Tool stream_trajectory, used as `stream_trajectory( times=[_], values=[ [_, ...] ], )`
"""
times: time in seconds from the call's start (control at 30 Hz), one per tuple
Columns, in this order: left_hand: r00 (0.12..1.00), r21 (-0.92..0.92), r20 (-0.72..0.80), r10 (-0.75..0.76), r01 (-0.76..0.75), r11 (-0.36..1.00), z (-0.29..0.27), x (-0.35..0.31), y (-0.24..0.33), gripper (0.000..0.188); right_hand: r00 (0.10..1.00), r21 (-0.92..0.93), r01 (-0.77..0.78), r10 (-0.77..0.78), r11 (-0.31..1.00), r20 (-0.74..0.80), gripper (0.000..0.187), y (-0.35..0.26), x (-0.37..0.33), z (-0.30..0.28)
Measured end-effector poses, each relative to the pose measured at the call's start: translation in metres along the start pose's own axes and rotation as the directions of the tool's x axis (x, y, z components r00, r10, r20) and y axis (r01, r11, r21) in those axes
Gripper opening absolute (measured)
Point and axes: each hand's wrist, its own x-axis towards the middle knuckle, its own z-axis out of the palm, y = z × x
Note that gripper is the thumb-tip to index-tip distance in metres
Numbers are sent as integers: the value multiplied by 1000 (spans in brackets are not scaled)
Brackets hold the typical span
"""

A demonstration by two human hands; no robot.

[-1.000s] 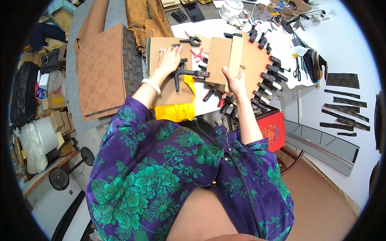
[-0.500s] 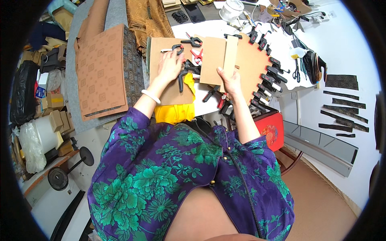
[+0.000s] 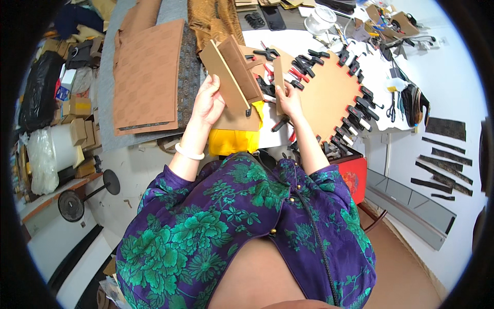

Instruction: The person assembles a circular wooden board by attaching numerous black and red clamps around its perimeter. They pick up clamps from the table, position them on the board, and secure them in place, occasionally adjusting their positions.

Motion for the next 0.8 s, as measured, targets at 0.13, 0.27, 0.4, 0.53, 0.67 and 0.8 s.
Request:
stream_trajectory(
  times=[0.13,0.27,0.4,0.53,0.67,0.8],
  values=[
    [996,-132,87,28,-16,991,5,-21,9,37,970,269,241,-237,933,-45,49,-93,-36,-5],
    [994,-166,83,73,-58,984,27,-30,11,37,854,326,451,-508,831,114,39,-199,-114,-33],
    [969,247,57,239,-246,937,66,-43,8,53,774,34,630,-625,776,-102,27,-208,-128,-34],
    [954,-4,-165,252,-256,967,57,-30,12,45,676,-18,707,-683,707,-278,25,-209,-134,-50],
    [853,414,-405,330,-151,898,-17,17,-22,38,795,234,594,-517,770,-317,25,-200,-136,-61],
    [807,677,-445,388,20,736,-34,28,-28,55,964,748,245,-236,617,-122,30,-184,-131,-64]
  ],
)
